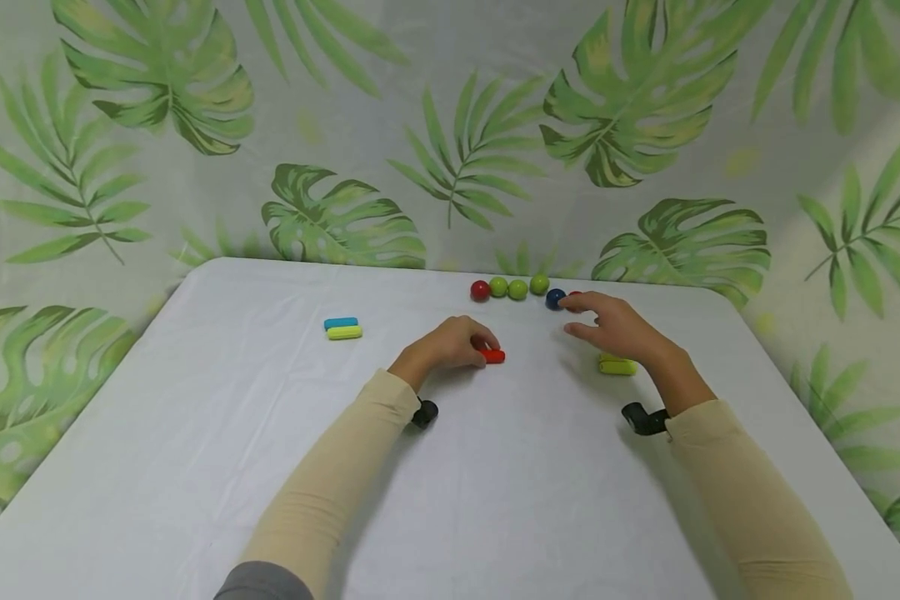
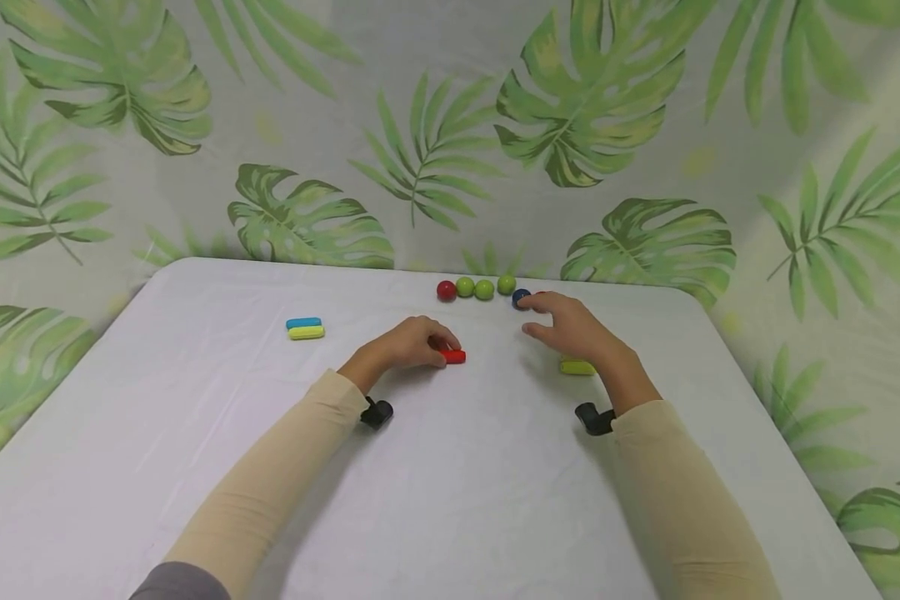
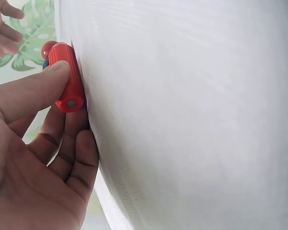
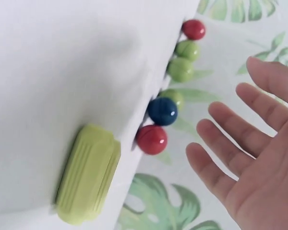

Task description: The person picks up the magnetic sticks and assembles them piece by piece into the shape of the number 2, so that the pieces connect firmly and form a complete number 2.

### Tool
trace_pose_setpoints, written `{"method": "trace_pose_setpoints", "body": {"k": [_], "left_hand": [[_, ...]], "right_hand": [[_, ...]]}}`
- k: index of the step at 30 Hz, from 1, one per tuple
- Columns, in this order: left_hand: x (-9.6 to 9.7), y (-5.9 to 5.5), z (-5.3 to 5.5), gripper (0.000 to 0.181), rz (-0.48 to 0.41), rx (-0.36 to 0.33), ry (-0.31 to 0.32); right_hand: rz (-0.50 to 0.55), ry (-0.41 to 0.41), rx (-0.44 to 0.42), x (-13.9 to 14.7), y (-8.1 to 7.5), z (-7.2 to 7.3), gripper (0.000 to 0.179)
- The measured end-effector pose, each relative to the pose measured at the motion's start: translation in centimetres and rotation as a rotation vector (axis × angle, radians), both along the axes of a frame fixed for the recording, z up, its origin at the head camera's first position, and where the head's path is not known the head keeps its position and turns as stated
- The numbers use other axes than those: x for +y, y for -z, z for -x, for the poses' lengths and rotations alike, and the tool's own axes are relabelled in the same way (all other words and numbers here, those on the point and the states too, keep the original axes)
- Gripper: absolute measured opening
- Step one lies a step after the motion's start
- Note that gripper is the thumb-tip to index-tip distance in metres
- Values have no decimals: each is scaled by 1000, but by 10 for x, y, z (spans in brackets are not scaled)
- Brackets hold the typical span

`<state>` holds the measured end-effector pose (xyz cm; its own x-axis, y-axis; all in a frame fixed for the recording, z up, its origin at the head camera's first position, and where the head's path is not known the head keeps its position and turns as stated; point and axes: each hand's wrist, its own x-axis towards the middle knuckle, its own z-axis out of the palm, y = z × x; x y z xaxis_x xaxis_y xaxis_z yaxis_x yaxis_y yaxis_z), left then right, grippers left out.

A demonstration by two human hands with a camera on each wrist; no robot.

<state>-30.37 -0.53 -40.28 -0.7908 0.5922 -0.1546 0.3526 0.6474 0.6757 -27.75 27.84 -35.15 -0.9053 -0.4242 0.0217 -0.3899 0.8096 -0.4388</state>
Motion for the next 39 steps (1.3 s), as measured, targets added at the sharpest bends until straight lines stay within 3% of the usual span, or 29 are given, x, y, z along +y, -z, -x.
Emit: {"method": "trace_pose_setpoints", "body": {"k": [10, 19, 25, 30, 39], "left_hand": [[1, 0, -1, 31, -8, -4, -13], [0, -2, -3, 31, -5, -8, -32], [-4, -3, -1, 32, 29, 4, -6], [-11, -3, 2, 33, 46, -8, -24], [-17, -2, 4, 32, 41, -35, -38]], "right_hand": [[9, 83, 13, 13, 11, 28, 45], [12, 83, 13, -7, 8, 47, 46], [-66, 16, 87, -33, 11, 71, 44], [-134, -1, 170, -48, 18, 87, 42], [-240, 37, 209, -59, 28, 95, 42]]}}
